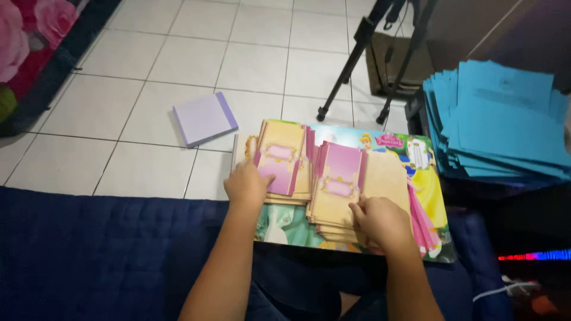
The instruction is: The person sits on a mat and repeatedly picks up small pink and yellow books from a stack, aligns them, and places them back onto the stack. The person handles the books one by one, occasionally adjusting the pile to keep it even.
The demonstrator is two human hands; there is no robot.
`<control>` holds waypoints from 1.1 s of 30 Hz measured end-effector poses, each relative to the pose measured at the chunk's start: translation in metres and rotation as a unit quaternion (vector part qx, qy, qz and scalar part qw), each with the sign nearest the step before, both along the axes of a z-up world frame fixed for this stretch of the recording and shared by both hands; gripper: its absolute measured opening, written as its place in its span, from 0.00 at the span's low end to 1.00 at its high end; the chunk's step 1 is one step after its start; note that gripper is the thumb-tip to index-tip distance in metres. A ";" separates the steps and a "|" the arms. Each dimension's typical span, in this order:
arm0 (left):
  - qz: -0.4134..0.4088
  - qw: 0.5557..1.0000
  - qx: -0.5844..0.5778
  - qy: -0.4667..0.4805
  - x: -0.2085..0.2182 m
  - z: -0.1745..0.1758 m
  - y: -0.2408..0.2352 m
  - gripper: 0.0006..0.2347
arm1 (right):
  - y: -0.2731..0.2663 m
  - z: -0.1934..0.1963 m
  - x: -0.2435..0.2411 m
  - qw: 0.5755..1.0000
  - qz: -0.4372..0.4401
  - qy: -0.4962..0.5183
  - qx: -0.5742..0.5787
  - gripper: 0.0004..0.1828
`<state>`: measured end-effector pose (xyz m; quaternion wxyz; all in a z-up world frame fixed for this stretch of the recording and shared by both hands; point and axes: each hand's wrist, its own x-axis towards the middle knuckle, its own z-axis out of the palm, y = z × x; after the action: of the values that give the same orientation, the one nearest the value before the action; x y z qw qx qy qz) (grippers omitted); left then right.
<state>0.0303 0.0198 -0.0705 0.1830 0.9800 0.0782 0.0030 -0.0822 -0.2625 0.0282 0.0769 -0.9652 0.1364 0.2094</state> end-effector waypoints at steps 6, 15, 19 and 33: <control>-0.003 0.996 0.067 -0.064 0.011 -0.054 -0.002 0.12 | 0.000 0.004 -0.010 0.997 0.030 -0.003 0.073 0.24; -0.027 1.000 0.002 -0.004 -0.025 0.040 -0.015 0.24 | 0.001 0.011 -0.017 0.992 0.068 -0.028 0.099 0.26; -0.029 1.000 -0.003 0.001 -0.021 0.034 -0.017 0.24 | 0.000 0.010 -0.019 0.992 0.074 -0.028 0.095 0.26; -0.026 0.986 -0.101 0.131 -0.010 0.060 -0.001 0.24 | 0.000 0.016 -0.020 0.990 0.092 -0.041 0.097 0.24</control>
<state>0.0206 0.0189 -0.0106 0.2692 0.9501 0.0764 -0.1381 -0.1021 -0.2622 0.0445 0.1563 -0.9693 0.0233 0.1883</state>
